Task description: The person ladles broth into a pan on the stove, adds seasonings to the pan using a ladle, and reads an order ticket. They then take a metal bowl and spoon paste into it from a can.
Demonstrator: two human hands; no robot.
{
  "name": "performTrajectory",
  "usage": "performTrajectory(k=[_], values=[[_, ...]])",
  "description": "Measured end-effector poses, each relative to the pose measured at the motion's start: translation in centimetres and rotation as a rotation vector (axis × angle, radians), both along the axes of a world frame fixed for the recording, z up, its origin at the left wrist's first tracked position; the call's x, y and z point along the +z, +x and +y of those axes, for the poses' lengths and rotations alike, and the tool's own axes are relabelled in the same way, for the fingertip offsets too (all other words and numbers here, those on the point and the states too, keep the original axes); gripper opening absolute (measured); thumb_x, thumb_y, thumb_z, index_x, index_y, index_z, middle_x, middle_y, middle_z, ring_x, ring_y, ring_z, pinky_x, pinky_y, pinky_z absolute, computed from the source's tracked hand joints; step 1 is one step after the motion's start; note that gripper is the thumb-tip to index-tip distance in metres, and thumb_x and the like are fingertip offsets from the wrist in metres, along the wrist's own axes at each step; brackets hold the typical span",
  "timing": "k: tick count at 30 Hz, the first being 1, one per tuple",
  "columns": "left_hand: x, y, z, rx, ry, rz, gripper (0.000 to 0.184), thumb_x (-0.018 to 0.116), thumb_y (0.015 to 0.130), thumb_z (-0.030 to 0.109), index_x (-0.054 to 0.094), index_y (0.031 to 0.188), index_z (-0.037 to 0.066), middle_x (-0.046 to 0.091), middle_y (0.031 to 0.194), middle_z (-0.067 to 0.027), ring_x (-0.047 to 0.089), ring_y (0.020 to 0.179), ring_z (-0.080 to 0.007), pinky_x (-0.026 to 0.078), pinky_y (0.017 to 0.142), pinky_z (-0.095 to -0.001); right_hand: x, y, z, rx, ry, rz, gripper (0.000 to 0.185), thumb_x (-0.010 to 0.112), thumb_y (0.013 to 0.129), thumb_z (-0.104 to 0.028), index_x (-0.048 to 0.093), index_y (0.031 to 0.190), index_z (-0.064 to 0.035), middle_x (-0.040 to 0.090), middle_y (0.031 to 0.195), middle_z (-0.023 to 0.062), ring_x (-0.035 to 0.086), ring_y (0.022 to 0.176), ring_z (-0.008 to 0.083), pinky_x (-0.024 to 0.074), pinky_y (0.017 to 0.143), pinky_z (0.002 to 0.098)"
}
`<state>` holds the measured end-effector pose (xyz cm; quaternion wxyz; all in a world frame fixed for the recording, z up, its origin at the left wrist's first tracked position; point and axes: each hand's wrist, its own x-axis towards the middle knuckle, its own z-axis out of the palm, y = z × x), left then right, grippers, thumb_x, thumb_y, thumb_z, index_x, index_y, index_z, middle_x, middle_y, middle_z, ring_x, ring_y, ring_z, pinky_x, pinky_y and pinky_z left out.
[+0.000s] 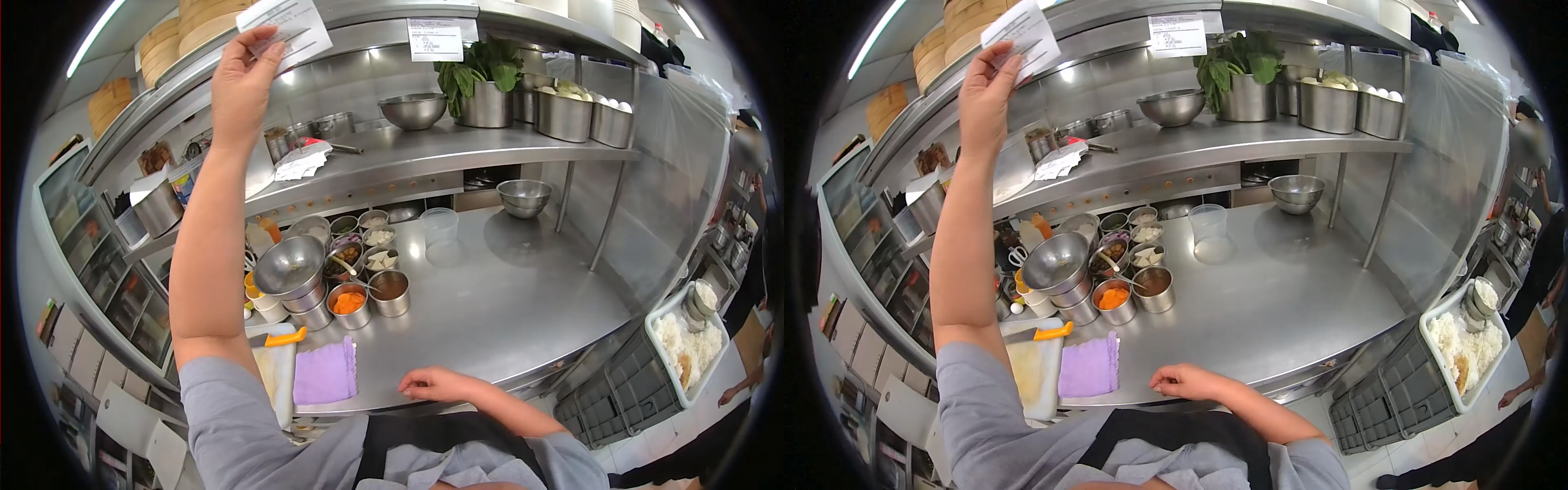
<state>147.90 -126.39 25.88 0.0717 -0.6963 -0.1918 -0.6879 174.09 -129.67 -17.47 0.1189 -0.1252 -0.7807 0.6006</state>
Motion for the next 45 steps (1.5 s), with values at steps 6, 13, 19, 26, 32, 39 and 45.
performTrajectory(k=[6, 13, 19, 26, 32, 39, 45], values=[[-0.9, 1.4, 1.1, 0.08, -0.068, 0.001, 0.025, 0.063, 0.089, 0.008, 0.06, 0.113, 0.002, 0.06, 0.104, -0.003, 0.053, 0.081, -0.0058, 0.048, 0.075, -0.0215, -2.2, -0.2, 0.7, -0.007, -0.07, -0.022, 0.022, 0.057, 0.094, -0.017, 0.061, 0.11, -0.0022, 0.062, 0.089, 0.0009, 0.056, 0.08, 0.0091, 0.0475, 0.074, 0.0255], [-0.1, 0.2, 2.2, 0.195, -0.273, 0.114, 0.027, 0.063, 0.088, 0.008, 0.06, 0.114, 0.001, 0.061, 0.107, -0.0048, 0.057, 0.087, -0.0084, 0.049, 0.079, -0.0232, -9.3, -1.2, 5.7, -0.437, -0.134, 0.102, 0.018, 0.059, 0.092, -0.016, 0.063, 0.104, -0.0031, 0.062, 0.082, 0.0006, 0.056, 0.076, 0.0082, 0.0473, 0.07, 0.0244], [0.0, 0.3, 1.8, 0.134, -0.415, 0.127, 0.031, 0.063, 0.089, 0.013, 0.057, 0.117, 0.001, 0.06, 0.107, -0.0052, 0.057, 0.094, -0.0114, 0.052, 0.081, -0.0282, -14.8, -0.7, 6.8, -0.708, -0.102, 0.137, 0.016, 0.059, 0.092, -0.016, 0.063, 0.101, -0.0031, 0.062, 0.08, 0.0006, 0.056, 0.074, 0.0081, 0.0473, 0.07, 0.0241], [0.1, 0.5, 2.1, 0.17, -0.435, 0.126, 0.035, 0.063, 0.09, 0.017, 0.055, 0.12, 0.002, 0.06, 0.106, -0.0027, 0.056, 0.096, -0.0098, 0.05, 0.085, -0.0295, -14.1, -0.7, 5.6, -0.794, 0.087, 0.078, 0.017, 0.062, 0.089, -0.019, 0.065, 0.096, -0.0027, 0.064, 0.078, 0.0007, 0.056, 0.071, 0.0076, 0.0466, 0.065, 0.0244], [0.4, 0.2, 2.5, 0.133, -0.469, 0.126, 0.037, 0.063, 0.09, 0.018, 0.054, 0.122, 0.003, 0.06, 0.109, -0.0033, 0.056, 0.099, -0.0109, 0.049, 0.088, -0.0314, -14.1, -0.8, 5.5, -0.803, 0.133, 0.074, 0.02, 0.063, 0.088, -0.021, 0.066, 0.094, -0.0025, 0.064, 0.074, 0.0027, 0.056, 0.069, 0.0082, 0.0471, 0.064, 0.0255], [0.1, -0.5, 2.8, 0.091, -0.559, 0.121, 0.037, 0.063, 0.09, 0.018, 0.054, 0.123, 0.004, 0.06, 0.11, -0.0031, 0.057, 0.1, -0.0109, 0.049, 0.089, -0.0327, -14.9, -1.0, 5.9, -0.802, 0.145, 0.066, 0.019, 0.062, 0.089, -0.021, 0.066, 0.094, -0.0024, 0.064, 0.074, 0.0019, 0.055, 0.068, 0.0081, 0.0466, 0.064, 0.0253], [-0.3, -0.7, 2.8, 0.093, -0.617, 0.096, 0.038, 0.062, 0.09, 0.017, 0.053, 0.124, 0.003, 0.06, 0.11, -0.003, 0.057, 0.1, -0.0112, 0.049, 0.089, -0.0324, -14.6, -1.0, 5.5, -0.813, 0.16, 0.083, 0.021, 0.062, 0.089, -0.022, 0.066, 0.095, -0.0027, 0.065, 0.076, 0.0048, 0.058, 0.068, 0.011, 0.0478, 0.065, 0.0273]])
